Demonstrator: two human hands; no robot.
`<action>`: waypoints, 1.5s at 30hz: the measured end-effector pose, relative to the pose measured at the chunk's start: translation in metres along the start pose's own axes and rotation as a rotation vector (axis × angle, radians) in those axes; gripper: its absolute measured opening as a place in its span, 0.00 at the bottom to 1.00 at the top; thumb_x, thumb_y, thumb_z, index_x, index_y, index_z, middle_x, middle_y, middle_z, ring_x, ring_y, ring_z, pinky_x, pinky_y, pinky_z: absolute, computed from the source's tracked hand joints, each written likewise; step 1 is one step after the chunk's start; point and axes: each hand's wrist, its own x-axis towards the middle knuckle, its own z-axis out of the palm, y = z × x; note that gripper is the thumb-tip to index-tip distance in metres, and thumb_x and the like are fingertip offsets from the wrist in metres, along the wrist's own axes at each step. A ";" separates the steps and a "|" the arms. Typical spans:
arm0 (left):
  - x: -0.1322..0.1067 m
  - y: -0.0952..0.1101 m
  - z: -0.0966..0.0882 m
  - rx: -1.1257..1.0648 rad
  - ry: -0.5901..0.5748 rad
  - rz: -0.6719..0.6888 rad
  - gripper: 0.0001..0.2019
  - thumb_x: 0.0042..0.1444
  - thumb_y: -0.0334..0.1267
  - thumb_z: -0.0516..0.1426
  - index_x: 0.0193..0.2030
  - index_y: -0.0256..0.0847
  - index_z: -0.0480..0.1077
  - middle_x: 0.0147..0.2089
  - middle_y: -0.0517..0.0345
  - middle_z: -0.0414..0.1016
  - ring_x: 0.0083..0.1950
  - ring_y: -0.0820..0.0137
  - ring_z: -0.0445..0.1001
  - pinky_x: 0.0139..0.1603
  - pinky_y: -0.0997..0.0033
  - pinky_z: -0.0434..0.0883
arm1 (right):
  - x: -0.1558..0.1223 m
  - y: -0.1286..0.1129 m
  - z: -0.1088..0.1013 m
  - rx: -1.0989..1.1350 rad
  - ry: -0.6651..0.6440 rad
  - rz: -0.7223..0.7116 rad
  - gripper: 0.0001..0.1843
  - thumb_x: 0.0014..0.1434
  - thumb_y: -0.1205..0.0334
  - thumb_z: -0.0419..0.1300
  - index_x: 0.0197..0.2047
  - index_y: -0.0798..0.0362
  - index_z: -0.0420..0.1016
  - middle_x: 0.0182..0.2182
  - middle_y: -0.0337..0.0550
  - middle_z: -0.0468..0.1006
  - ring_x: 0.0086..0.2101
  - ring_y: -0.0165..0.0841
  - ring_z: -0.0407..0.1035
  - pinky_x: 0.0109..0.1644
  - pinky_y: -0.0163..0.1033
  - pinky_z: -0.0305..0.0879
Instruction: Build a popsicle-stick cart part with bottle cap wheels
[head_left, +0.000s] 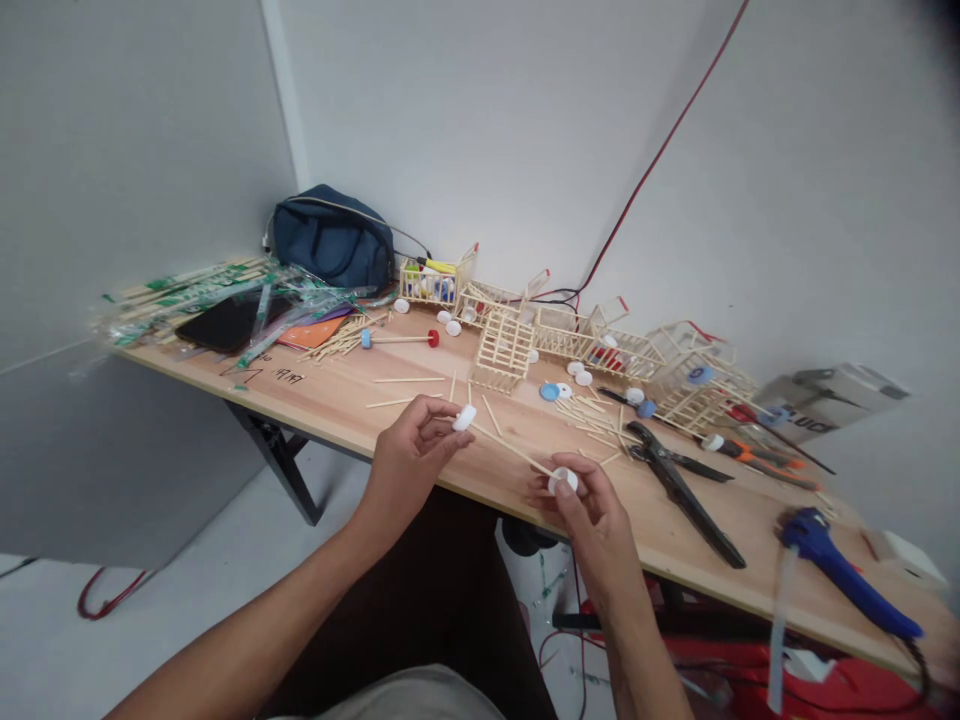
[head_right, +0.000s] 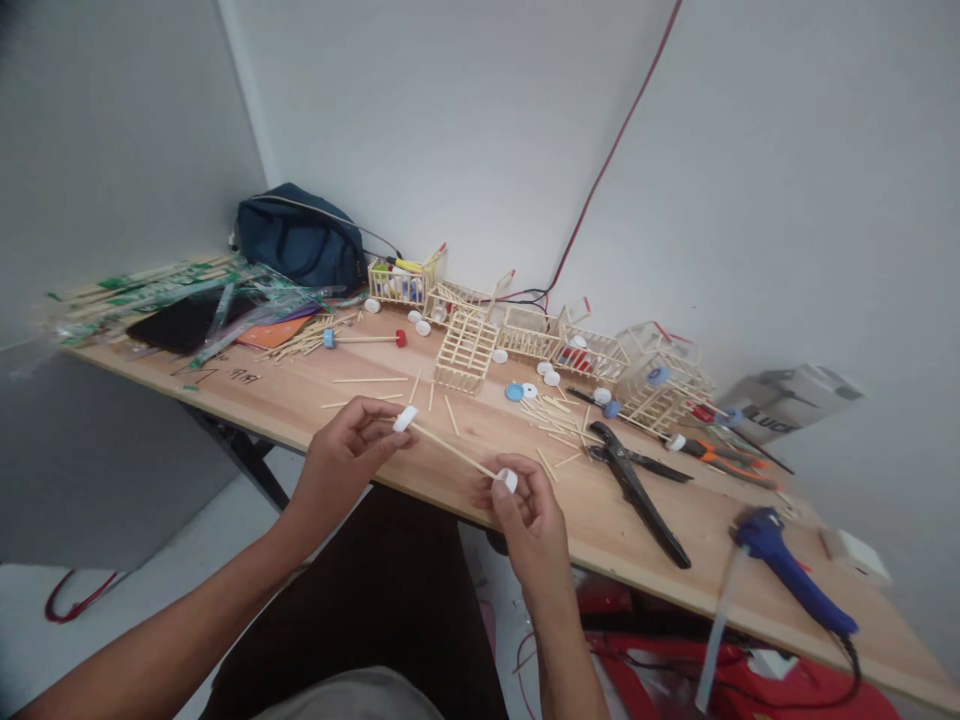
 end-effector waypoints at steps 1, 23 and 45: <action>-0.001 0.000 0.001 0.024 0.001 0.014 0.11 0.52 0.39 0.62 0.41 0.39 0.68 0.37 0.58 0.76 0.42 0.69 0.77 0.45 0.70 0.71 | 0.000 -0.003 0.000 -0.028 -0.081 0.009 0.17 0.57 0.50 0.63 0.46 0.51 0.70 0.39 0.45 0.78 0.39 0.34 0.73 0.40 0.36 0.70; -0.025 -0.003 0.023 0.395 -0.074 0.338 0.10 0.56 0.31 0.59 0.45 0.42 0.74 0.45 0.60 0.78 0.45 0.73 0.76 0.48 0.75 0.72 | -0.017 -0.032 0.046 -0.739 -0.075 -0.228 0.11 0.64 0.58 0.53 0.35 0.51 0.74 0.19 0.32 0.71 0.19 0.26 0.63 0.26 0.31 0.55; -0.016 -0.001 0.016 0.125 -0.158 0.029 0.13 0.53 0.36 0.60 0.47 0.41 0.74 0.45 0.55 0.78 0.43 0.69 0.77 0.42 0.73 0.74 | 0.010 -0.037 0.043 -0.366 -0.464 0.149 0.20 0.62 0.50 0.51 0.27 0.54 0.70 0.16 0.34 0.70 0.14 0.22 0.56 0.18 0.29 0.49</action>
